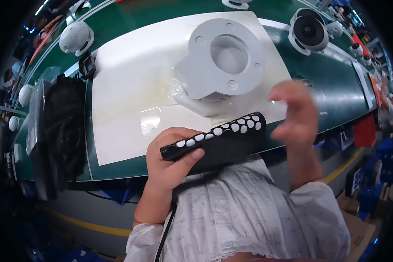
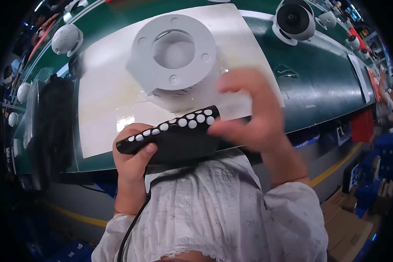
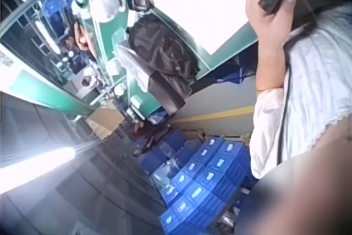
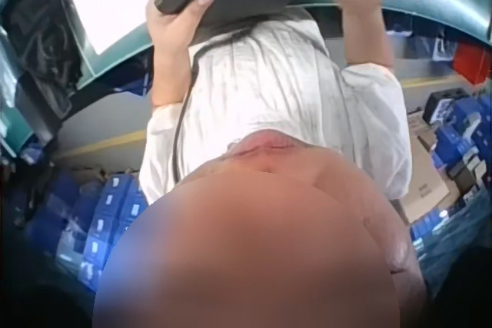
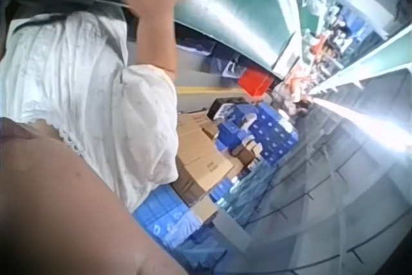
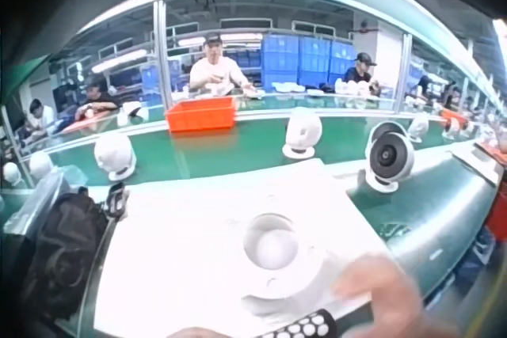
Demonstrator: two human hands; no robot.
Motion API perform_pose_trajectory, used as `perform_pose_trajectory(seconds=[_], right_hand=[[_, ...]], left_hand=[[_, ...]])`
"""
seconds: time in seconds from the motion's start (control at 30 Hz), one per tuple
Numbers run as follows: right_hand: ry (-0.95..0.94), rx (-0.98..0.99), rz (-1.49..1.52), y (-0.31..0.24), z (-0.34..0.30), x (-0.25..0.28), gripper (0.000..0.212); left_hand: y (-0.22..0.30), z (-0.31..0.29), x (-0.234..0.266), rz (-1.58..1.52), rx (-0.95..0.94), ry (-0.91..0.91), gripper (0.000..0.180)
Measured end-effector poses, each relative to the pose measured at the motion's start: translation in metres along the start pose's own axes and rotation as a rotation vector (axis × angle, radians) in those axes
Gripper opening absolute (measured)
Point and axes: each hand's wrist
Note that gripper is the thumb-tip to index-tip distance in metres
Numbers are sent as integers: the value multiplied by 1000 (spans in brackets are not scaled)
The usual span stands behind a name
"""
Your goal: Applying small circular anti-slip stickers to the bottom of security camera bases on an assembly line.
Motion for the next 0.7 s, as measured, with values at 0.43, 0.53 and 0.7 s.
perform_pose_trajectory(seconds=[0.43,0.53,0.7], right_hand=[[13,-382,140,-1,-22,-35,35],[54,-455,274,2,-24,-36,28],[-5,-50,-186,4,-19,-33,25]], left_hand=[[-4,-4,-9,-124,89,163,24],[-7,-4,-7,-88,77,187,19],[-7,-4,-7,-54,36,208,16]])
Point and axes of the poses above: each hand's wrist, its own z-axis towards the middle knuckle, its own x-axis out of the back of the hand, y = z × x, and after that the axes turned 4 degrees about y, right-handed
